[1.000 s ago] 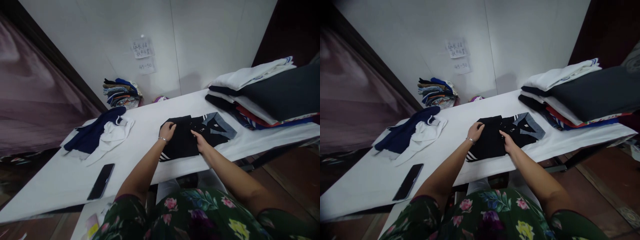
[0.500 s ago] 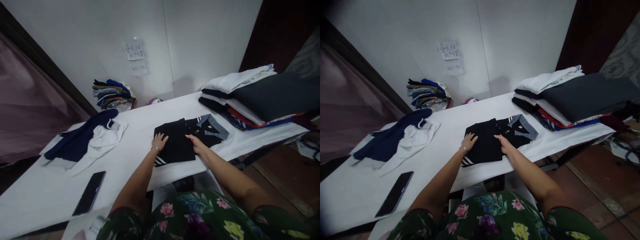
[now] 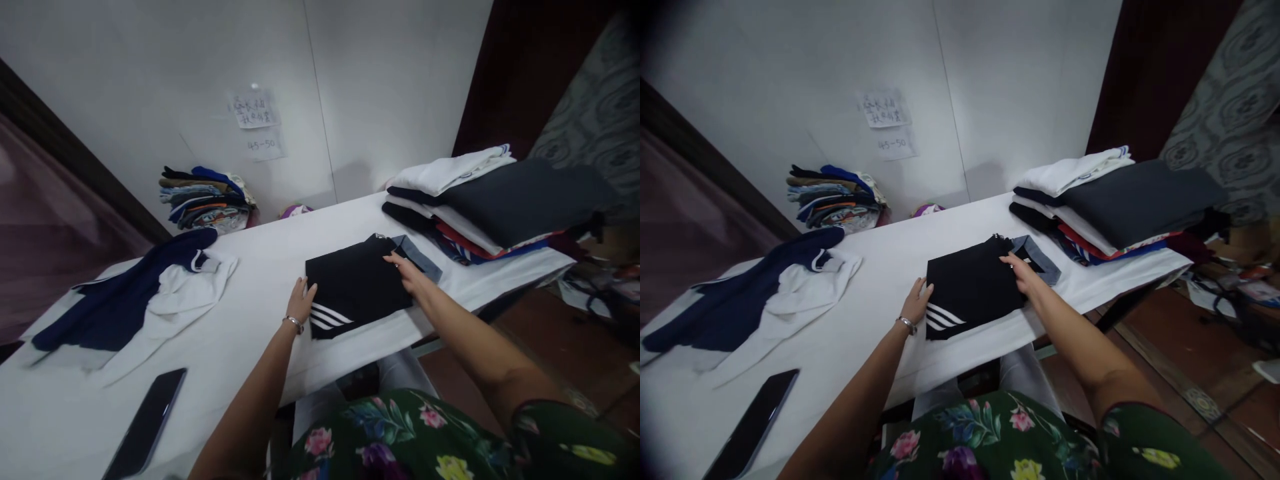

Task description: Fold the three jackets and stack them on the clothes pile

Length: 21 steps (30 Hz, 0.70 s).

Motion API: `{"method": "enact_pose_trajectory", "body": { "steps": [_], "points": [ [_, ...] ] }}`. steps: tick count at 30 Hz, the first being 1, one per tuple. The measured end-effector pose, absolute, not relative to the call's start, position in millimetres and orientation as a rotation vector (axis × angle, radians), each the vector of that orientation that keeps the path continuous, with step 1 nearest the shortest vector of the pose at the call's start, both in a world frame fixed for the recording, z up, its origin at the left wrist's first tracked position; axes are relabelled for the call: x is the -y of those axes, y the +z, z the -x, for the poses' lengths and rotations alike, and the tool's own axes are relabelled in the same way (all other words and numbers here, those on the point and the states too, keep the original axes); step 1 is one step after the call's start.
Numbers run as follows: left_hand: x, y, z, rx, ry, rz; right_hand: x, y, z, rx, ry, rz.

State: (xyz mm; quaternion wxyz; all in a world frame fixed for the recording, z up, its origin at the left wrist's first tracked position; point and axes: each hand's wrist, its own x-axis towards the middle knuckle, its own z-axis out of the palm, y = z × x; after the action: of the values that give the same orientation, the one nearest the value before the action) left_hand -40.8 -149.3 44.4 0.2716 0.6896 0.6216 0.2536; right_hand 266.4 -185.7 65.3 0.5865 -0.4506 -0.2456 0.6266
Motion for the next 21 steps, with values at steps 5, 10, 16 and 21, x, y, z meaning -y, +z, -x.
{"method": "enact_pose_trajectory", "body": {
  "steps": [5,10,16,21],
  "points": [
    [161.4,33.4,13.0,-1.595,0.585,-2.053,191.5,72.9,-343.9,0.539,1.418,1.205],
    [173.8,14.8,-5.9,-1.613,0.401,-2.227,201.1,51.2,-374.4,0.454,1.444,1.414],
    [174.4,8.0,-2.6,-1.656,0.381,-2.265,197.5,58.5,-365.5,0.609,1.344,1.339],
    [176.3,8.3,-2.1,-1.686,0.349,-2.27,185.5,58.9,-369.6,0.871,1.145,1.503]
  ]
}}
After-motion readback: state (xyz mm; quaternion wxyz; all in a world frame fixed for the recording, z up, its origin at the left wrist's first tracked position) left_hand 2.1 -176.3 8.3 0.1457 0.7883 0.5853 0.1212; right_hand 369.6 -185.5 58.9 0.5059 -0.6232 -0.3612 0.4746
